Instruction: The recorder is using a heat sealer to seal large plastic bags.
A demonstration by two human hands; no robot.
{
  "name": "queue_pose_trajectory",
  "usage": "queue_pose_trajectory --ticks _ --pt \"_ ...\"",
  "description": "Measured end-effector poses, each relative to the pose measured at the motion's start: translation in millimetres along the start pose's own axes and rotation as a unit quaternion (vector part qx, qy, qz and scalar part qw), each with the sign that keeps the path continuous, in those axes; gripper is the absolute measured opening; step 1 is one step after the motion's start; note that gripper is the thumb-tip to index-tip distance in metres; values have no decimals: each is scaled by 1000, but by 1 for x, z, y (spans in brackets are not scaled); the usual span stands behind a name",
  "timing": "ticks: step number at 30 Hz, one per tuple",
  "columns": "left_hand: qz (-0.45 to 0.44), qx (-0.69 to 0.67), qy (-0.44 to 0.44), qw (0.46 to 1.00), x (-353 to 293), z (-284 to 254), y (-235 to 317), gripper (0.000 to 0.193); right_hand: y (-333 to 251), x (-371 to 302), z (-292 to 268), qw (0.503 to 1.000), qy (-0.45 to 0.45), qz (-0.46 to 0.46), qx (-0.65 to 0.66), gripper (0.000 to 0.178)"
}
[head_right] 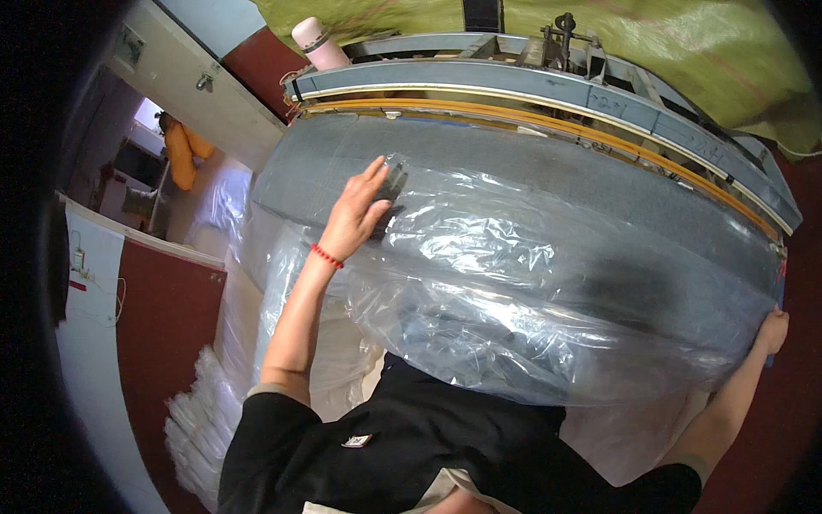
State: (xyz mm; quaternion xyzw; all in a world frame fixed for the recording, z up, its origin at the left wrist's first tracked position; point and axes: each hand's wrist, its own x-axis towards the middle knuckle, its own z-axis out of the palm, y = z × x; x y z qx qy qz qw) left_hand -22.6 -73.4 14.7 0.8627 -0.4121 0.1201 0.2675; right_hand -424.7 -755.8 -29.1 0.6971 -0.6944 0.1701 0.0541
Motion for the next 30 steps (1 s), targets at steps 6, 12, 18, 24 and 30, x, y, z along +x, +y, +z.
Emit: queue_pose_trajectory --ticks 6,12,18,24,30 --pt "-1 171 -30 985 -3 18 3 43 48 38 29 974 -1 35 225 39" --pt "-80 138 17 987 10 21 -10 24 88 53 24 808 -7 16 589 39" --pt "-184 142 119 965 21 33 -34 13 96 33 -44 775 -16 53 629 41" --pt "-150 -62 203 966 53 35 -50 10 108 76 -59 790 -26 54 610 34" --pt "-299 -309 293 854 95 32 -138 12 -66 22 -18 959 162 -177 150 27"
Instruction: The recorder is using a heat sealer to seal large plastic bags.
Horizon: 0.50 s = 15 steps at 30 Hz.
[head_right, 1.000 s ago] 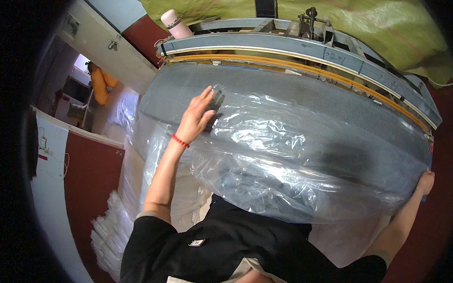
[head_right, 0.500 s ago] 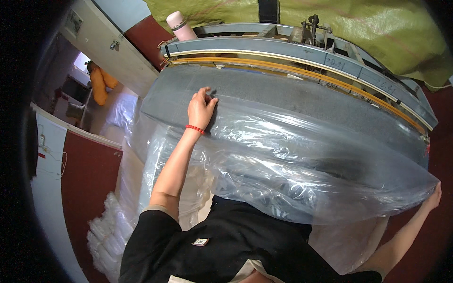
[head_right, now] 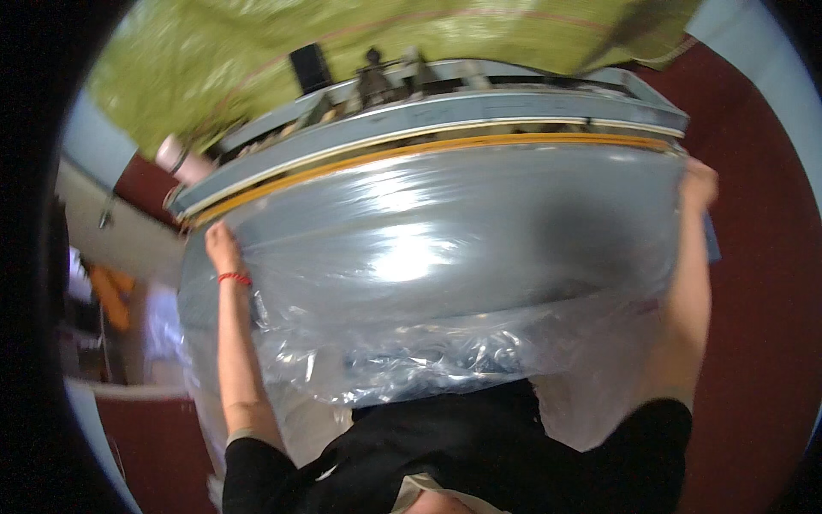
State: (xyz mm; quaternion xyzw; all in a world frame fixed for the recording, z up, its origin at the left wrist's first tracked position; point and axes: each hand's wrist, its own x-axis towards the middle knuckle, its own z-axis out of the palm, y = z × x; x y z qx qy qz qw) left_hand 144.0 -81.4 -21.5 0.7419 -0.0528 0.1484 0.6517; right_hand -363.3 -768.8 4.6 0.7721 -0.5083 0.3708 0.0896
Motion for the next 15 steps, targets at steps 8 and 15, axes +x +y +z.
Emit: queue_pose_trajectory --ticks 8,15 --pt "33 -11 22 999 77 15 -60 22 -53 -13 97 886 -4 194 420 20" --pt "50 -45 17 998 84 5 -70 16 -58 -13 101 851 10 234 470 18"
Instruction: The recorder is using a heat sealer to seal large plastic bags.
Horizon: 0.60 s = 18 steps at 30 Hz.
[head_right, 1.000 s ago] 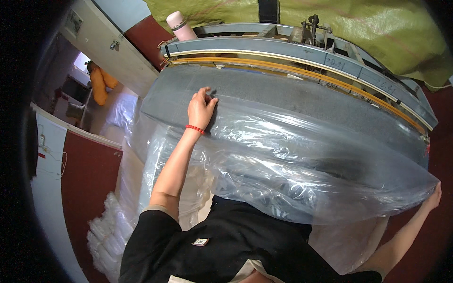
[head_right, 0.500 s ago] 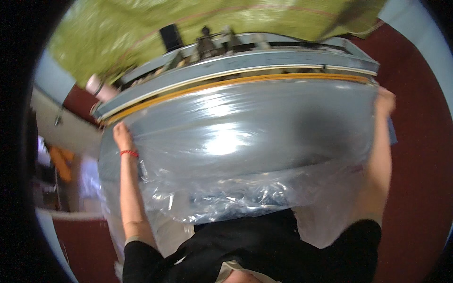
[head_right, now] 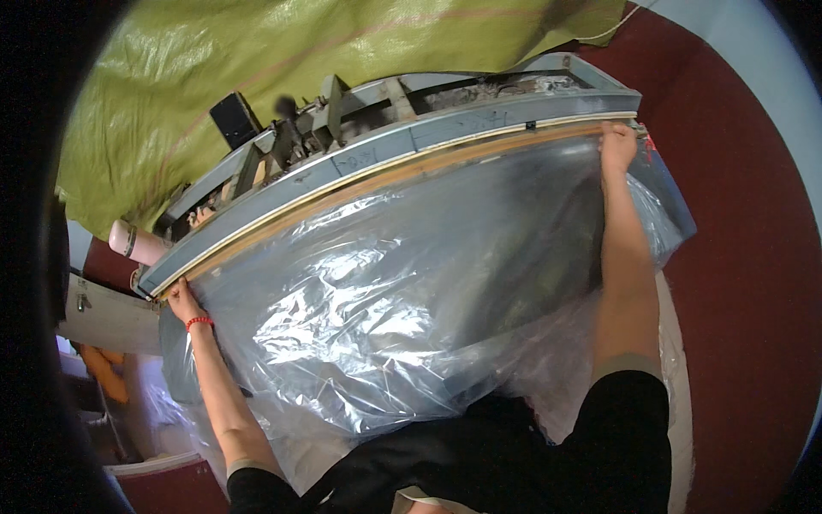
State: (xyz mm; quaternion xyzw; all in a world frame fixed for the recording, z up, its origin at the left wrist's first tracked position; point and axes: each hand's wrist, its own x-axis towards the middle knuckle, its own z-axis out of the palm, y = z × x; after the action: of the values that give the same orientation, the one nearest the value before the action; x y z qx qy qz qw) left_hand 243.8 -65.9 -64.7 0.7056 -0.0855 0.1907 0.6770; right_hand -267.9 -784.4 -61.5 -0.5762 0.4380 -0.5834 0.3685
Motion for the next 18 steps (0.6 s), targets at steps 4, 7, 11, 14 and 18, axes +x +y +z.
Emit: queue_pose_trajectory --ticks 4,7,11,14,18 --pt "-53 -107 5 993 -6 9 28 11 -36 -4 -13 999 -10 41 14 16" --pt "-96 -112 46 988 -8 9 38 15 -45 -13 -4 999 29 20 -2 12" --pt "-185 187 -103 959 -14 -8 84 31 -39 -3 -20 1000 -5 23 7 14" --pt "-153 242 -195 938 0 -48 68 39 -56 -12 -28 986 -77 -72 -130 24" --pt "-165 110 -234 952 -52 -21 114 30 -82 -17 -91 968 -118 -115 -191 29"
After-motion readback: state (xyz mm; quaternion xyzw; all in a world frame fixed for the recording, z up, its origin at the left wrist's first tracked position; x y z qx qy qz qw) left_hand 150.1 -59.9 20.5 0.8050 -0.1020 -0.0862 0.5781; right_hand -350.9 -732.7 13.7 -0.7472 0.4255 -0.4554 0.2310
